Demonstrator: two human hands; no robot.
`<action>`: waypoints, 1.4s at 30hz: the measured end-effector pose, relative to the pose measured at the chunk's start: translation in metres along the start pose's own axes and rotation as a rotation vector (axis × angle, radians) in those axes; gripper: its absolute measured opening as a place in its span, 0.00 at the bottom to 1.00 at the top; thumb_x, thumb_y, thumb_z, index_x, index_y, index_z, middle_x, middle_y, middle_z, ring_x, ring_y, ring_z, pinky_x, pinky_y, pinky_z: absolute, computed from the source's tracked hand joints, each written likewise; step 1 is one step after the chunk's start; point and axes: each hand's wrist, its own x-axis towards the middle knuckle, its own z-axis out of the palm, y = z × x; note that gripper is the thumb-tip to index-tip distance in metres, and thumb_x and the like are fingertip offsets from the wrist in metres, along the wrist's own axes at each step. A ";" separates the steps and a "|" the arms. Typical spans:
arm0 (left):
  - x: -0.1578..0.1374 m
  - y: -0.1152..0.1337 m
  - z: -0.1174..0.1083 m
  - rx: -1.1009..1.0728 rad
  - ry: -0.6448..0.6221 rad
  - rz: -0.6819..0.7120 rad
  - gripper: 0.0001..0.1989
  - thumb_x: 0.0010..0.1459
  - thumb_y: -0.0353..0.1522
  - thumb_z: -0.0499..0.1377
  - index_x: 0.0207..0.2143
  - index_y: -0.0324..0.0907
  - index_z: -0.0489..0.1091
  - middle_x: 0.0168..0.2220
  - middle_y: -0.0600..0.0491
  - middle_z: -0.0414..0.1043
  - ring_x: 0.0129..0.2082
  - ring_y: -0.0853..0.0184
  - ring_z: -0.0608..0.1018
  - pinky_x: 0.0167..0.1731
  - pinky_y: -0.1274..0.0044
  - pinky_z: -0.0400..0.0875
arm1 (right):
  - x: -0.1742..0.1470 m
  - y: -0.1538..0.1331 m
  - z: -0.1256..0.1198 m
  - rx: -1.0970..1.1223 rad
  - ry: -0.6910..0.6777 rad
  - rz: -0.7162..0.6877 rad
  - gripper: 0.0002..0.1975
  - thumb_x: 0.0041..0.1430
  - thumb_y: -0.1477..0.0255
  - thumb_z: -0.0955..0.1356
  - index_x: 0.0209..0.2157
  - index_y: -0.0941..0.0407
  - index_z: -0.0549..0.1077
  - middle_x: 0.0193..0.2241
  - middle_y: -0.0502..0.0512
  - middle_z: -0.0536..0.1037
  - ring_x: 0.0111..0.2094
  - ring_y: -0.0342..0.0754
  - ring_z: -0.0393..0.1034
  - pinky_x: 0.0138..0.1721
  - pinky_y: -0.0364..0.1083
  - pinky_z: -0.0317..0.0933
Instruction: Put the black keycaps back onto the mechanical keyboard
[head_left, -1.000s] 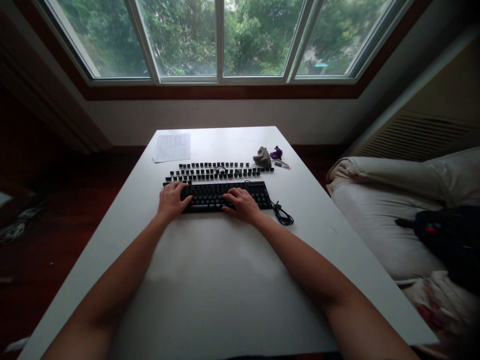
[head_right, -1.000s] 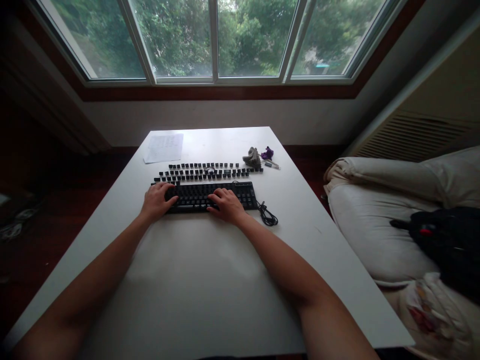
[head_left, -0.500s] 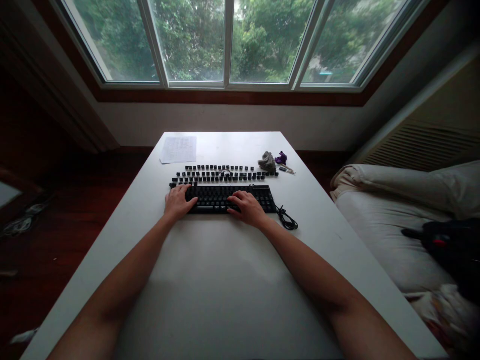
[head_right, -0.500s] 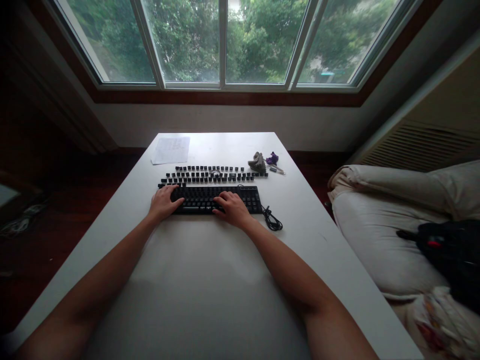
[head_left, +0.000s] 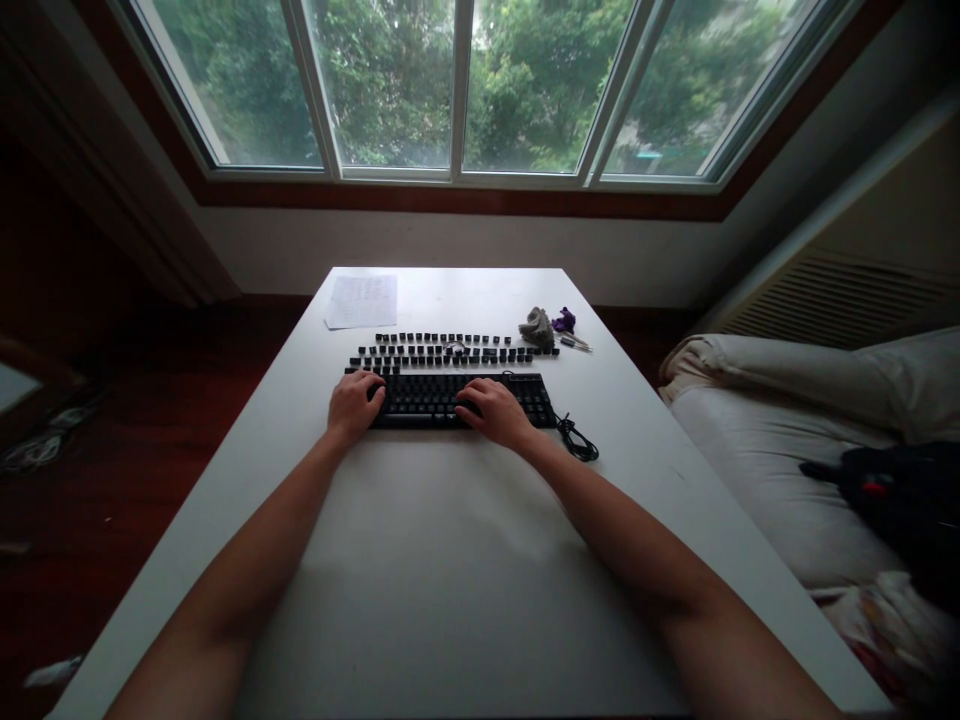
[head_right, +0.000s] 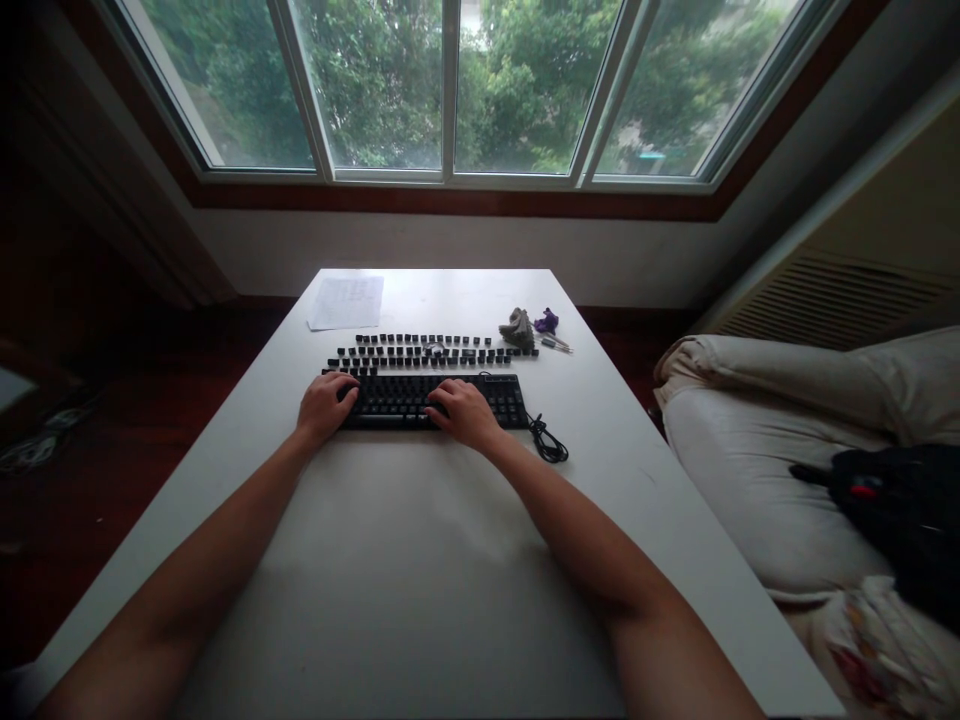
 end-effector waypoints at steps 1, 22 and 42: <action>0.000 0.001 0.000 -0.002 0.003 0.001 0.12 0.65 0.37 0.55 0.44 0.47 0.77 0.49 0.49 0.76 0.51 0.55 0.74 0.56 0.62 0.67 | 0.001 -0.006 0.003 0.001 0.008 0.000 0.11 0.68 0.63 0.68 0.45 0.53 0.77 0.44 0.59 0.77 0.46 0.54 0.68 0.48 0.53 0.60; 0.078 0.002 0.014 0.190 -0.184 0.190 0.11 0.59 0.30 0.59 0.39 0.48 0.81 0.43 0.48 0.80 0.49 0.51 0.72 0.51 0.60 0.61 | -0.020 -0.022 0.022 0.019 0.124 -0.114 0.09 0.66 0.68 0.69 0.46 0.53 0.77 0.49 0.60 0.76 0.52 0.56 0.67 0.54 0.56 0.62; 0.100 0.000 0.032 0.227 -0.279 0.084 0.10 0.56 0.35 0.62 0.39 0.52 0.81 0.40 0.51 0.81 0.49 0.50 0.72 0.51 0.60 0.59 | -0.019 -0.013 0.029 0.049 0.091 -0.143 0.08 0.65 0.67 0.70 0.45 0.52 0.77 0.48 0.59 0.76 0.51 0.55 0.68 0.53 0.55 0.62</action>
